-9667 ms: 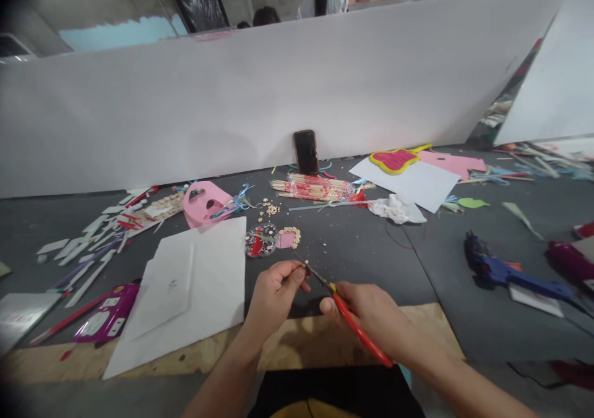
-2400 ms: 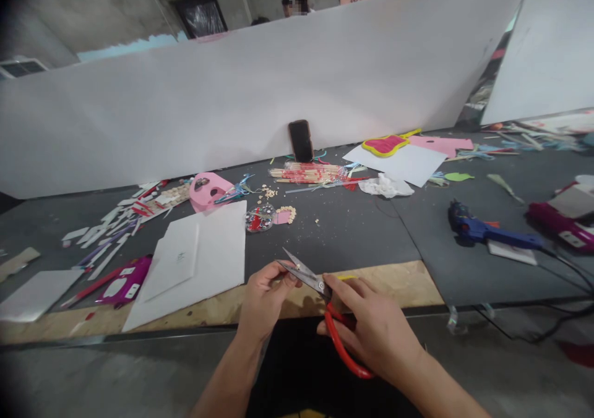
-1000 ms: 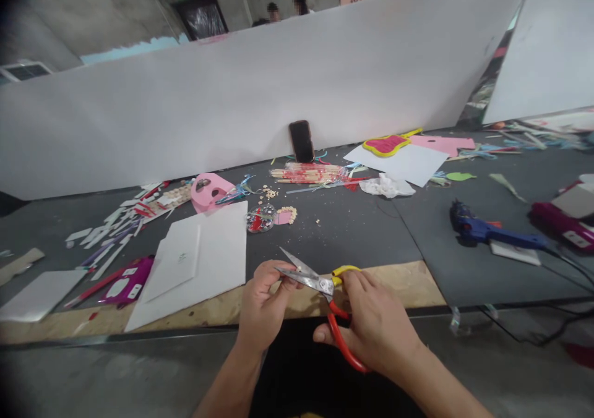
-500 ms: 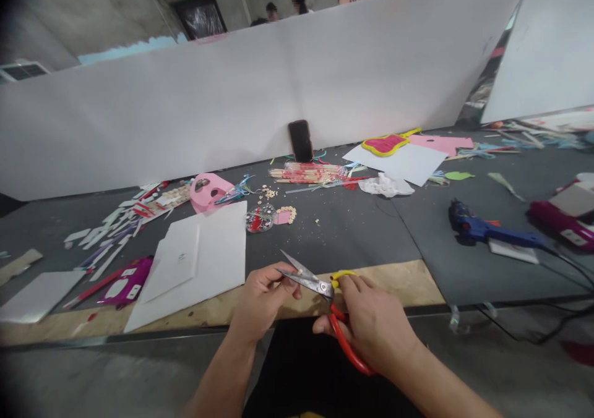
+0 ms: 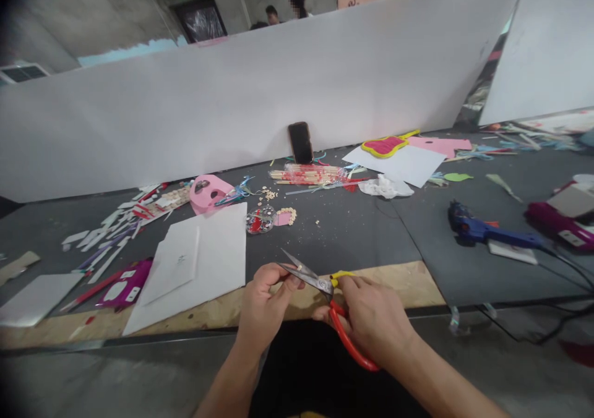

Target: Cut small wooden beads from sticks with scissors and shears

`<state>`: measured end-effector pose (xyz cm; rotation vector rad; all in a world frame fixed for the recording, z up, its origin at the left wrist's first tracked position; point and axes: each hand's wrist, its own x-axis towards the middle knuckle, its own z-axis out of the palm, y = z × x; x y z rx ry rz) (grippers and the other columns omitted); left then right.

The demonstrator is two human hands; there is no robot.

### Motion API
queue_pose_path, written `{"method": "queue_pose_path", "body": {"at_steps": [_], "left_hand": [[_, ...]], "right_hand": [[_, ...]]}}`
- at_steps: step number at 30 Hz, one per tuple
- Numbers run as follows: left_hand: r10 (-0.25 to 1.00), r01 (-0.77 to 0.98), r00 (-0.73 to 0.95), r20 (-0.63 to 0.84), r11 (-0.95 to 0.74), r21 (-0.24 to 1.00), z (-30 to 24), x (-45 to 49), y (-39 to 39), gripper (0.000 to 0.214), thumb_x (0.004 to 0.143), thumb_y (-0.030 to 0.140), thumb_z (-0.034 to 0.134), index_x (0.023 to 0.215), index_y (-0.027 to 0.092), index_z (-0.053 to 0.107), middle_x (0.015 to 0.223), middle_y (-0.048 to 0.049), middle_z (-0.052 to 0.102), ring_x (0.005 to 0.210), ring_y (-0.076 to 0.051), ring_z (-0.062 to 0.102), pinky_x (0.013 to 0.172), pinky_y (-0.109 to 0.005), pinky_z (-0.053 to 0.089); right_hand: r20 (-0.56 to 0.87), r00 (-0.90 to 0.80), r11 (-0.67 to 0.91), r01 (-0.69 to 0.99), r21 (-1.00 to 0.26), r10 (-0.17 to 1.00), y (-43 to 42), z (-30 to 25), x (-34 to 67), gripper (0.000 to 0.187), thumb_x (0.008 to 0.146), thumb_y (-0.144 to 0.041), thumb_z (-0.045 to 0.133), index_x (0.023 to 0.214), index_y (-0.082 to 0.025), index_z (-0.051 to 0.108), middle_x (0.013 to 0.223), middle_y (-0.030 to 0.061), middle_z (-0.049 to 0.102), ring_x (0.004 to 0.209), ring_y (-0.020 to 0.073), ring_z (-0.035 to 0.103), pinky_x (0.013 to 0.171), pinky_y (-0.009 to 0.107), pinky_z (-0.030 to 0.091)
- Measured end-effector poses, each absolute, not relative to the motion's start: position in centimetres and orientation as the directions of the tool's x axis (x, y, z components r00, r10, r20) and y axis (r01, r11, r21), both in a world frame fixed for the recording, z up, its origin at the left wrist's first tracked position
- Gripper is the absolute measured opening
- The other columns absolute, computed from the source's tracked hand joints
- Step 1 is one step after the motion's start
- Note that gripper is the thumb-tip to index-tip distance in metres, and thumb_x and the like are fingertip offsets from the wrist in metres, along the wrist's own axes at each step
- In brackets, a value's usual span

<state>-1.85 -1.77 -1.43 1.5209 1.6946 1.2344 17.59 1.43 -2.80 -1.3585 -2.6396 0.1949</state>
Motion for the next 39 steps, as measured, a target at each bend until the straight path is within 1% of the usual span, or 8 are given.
{"method": "queue_pose_path", "body": {"at_steps": [3, 6, 12, 18, 21, 26, 32, 39], "left_hand": [[0.946, 0.502, -0.2, 0.257, -0.126, 0.855, -1.5, -1.9, -1.6, 0.024, 0.084, 0.023, 0.054, 0.064, 0.019, 0.067, 0.082, -0.0047, 0.072, 0.088, -0.022, 0.062, 0.089, -0.039, 0.039], [0.95, 0.485, -0.159, 0.267, -0.161, 0.86, -1.5, -2.0, -1.4, 0.028, 0.085, 0.021, 0.051, 0.062, 0.02, 0.067, 0.078, -0.0036, 0.072, 0.085, -0.021, 0.064, 0.089, -0.038, 0.039], [0.988, 0.366, -0.048, 0.149, -0.121, 0.923, -1.2, -2.7, -1.2, 0.024, 0.08, 0.014, 0.055, 0.059, 0.02, 0.066, 0.066, -0.0005, 0.069, 0.073, -0.017, 0.063, 0.078, -0.03, 0.043], [0.991, 0.326, -0.025, 0.13, -0.115, 0.938, -0.7, -2.9, -1.0, 0.023, 0.077, 0.012, 0.056, 0.059, 0.02, 0.067, 0.063, -0.0003, 0.068, 0.073, -0.016, 0.063, 0.075, -0.027, 0.045], [0.992, 0.331, -0.052, 0.116, -0.092, 0.939, -0.7, -2.7, -1.1, 0.025, 0.079, 0.014, 0.057, 0.056, 0.02, 0.066, 0.07, -0.0012, 0.07, 0.078, -0.017, 0.063, 0.077, -0.026, 0.044], [0.991, 0.347, -0.11, 0.081, -0.038, 0.937, -0.9, -2.1, -1.3, 0.027, 0.082, 0.02, 0.056, 0.057, 0.019, 0.066, 0.078, -0.0025, 0.071, 0.083, -0.018, 0.063, 0.08, -0.028, 0.044], [0.975, 0.44, -0.187, 0.123, -0.029, 0.898, -1.4, -1.6, -1.4, 0.019, 0.082, 0.025, 0.059, 0.068, 0.019, 0.07, 0.079, -0.0041, 0.071, 0.086, -0.022, 0.063, 0.083, -0.033, 0.044], [0.952, 0.525, -0.159, 0.26, -0.141, 0.839, -1.4, -1.6, -1.4, 0.028, 0.084, 0.021, 0.053, 0.06, 0.02, 0.069, 0.077, -0.006, 0.073, 0.088, -0.023, 0.065, 0.087, -0.038, 0.044]], "right_hand": [[0.123, -0.579, 0.591, 0.78, -0.207, 0.806, 1.4, -2.4, 17.5, 0.03, 0.084, -0.05, 0.049, 0.087, -0.02, 0.051, 0.08, 0.01, 0.067, 0.074, 0.0276, 0.067, 0.059, 0.035, 0.048], [0.145, -0.586, 0.603, 0.76, -0.244, 0.797, 1.6, -2.2, 17.3, 0.035, 0.079, -0.054, 0.055, 0.085, -0.021, 0.047, 0.085, 0.0123, 0.065, 0.079, 0.0283, 0.065, 0.062, 0.036, 0.048], [0.081, -0.624, 0.612, 0.72, -0.326, 0.777, 1.8, -1.7, 17.3, 0.04, 0.075, -0.057, 0.059, 0.083, -0.022, 0.044, 0.086, 0.0117, 0.063, 0.08, 0.0278, 0.062, 0.068, 0.038, 0.049], [0.102, -0.628, 0.632, 0.738, -0.237, 0.771, 1.8, -1.8, 17.1, 0.031, 0.082, -0.052, 0.054, 0.079, -0.022, 0.045, 0.078, 0.009, 0.063, 0.073, 0.0268, 0.063, 0.059, 0.035, 0.047], [0.122, -0.628, 0.639, 0.743, -0.197, 0.768, 2.0, -2.2, 17.1, 0.026, 0.086, -0.046, 0.051, 0.082, -0.021, 0.049, 0.075, 0.0082, 0.065, 0.072, 0.0271, 0.065, 0.06, 0.035, 0.046], [0.065, -0.621, 0.622, 0.762, -0.18, 0.781, 2.2, -2.7, 17.4, 0.023, 0.087, -0.042, 0.05, 0.081, -0.02, 0.052, 0.073, 0.0078, 0.068, 0.07, 0.0274, 0.068, 0.059, 0.034, 0.046], [0.03, -0.598, 0.592, 0.783, -0.191, 0.801, 2.2, -2.2, 17.3, 0.026, 0.089, -0.044, 0.046, 0.078, -0.021, 0.051, 0.072, 0.0072, 0.068, 0.068, 0.0269, 0.068, 0.058, 0.034, 0.045], [0.088, -0.608, 0.609, 0.755, -0.243, 0.789, 2.2, -1.8, 17.5, 0.033, 0.081, -0.054, 0.053, 0.084, -0.021, 0.049, 0.085, 0.0108, 0.066, 0.078, 0.0274, 0.065, 0.063, 0.035, 0.046]]}}
